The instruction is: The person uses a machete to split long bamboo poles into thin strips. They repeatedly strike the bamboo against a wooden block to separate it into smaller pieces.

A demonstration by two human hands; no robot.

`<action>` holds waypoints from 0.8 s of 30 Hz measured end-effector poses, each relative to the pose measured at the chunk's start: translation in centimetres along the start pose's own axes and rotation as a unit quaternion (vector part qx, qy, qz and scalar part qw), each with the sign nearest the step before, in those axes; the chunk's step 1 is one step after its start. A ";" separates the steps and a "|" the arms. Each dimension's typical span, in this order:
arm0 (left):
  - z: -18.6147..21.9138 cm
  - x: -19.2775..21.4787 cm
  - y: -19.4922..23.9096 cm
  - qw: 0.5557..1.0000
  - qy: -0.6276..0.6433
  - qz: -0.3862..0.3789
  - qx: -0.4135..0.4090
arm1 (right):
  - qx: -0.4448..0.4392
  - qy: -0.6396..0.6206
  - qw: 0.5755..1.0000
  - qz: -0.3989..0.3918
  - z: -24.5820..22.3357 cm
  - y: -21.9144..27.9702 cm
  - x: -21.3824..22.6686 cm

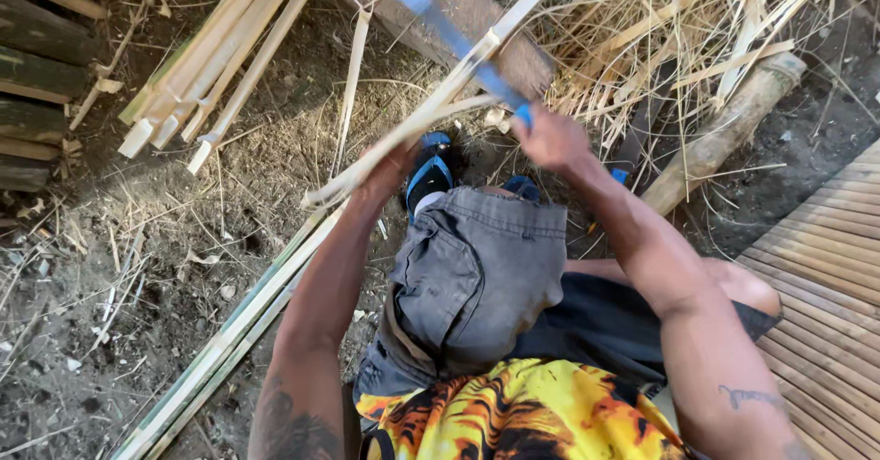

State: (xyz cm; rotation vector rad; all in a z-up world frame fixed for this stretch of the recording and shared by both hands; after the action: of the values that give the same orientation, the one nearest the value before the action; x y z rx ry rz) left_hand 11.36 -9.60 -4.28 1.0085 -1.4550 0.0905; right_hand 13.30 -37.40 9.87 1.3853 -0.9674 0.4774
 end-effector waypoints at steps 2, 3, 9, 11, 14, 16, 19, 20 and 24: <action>-1.3 -1.6 2.4 0.889 0.441 0.029 0.120 | 0.096 0.115 0.987 -0.060 -2.2 0.8 -2.1; -1.2 -2.6 5.9 0.886 0.444 0.027 0.133 | 0.090 0.122 0.988 -0.021 -0.3 -0.5 0.0; -1.6 -4.6 18.4 0.919 0.360 0.076 0.140 | 0.010 0.041 0.988 0.148 7.4 -3.9 7.5; -1.8 -5.7 17.1 0.899 0.406 0.011 0.163 | -0.015 -0.010 0.997 0.076 6.0 -3.2 5.5; -1.7 -5.7 16.3 0.886 0.431 -0.007 0.171 | 0.036 0.052 0.998 -0.001 2.2 0.4 2.2; -2.0 -5.2 17.9 0.878 0.439 0.061 0.184 | 0.045 0.142 0.982 -0.116 3.0 1.6 0.9; -2.7 -6.7 22.3 0.906 0.373 0.107 0.169 | -0.034 0.123 0.989 0.080 10.0 -0.5 9.2; -2.9 -7.5 20.9 0.904 0.379 0.090 0.177 | -0.063 0.116 0.979 0.156 11.4 -1.3 11.5; 0.1 -8.2 15.8 0.892 0.400 0.056 0.204 | 0.012 0.134 0.981 0.137 8.6 -1.8 7.5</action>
State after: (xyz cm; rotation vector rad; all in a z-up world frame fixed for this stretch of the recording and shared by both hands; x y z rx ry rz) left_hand 0.10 4.09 -3.15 1.0370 -0.7287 0.8308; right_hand 16.39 -47.78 13.94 1.1764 -0.9351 0.8621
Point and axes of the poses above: each hand's wrist, its own y-axis away from the middle knuckle, its own x-axis out of the back of the hand, z = x × y, the point moved 10 cm from there along -y, towards the middle knuckle, and after that the axes turned 12 degrees about -x, right-handed, at the moved point
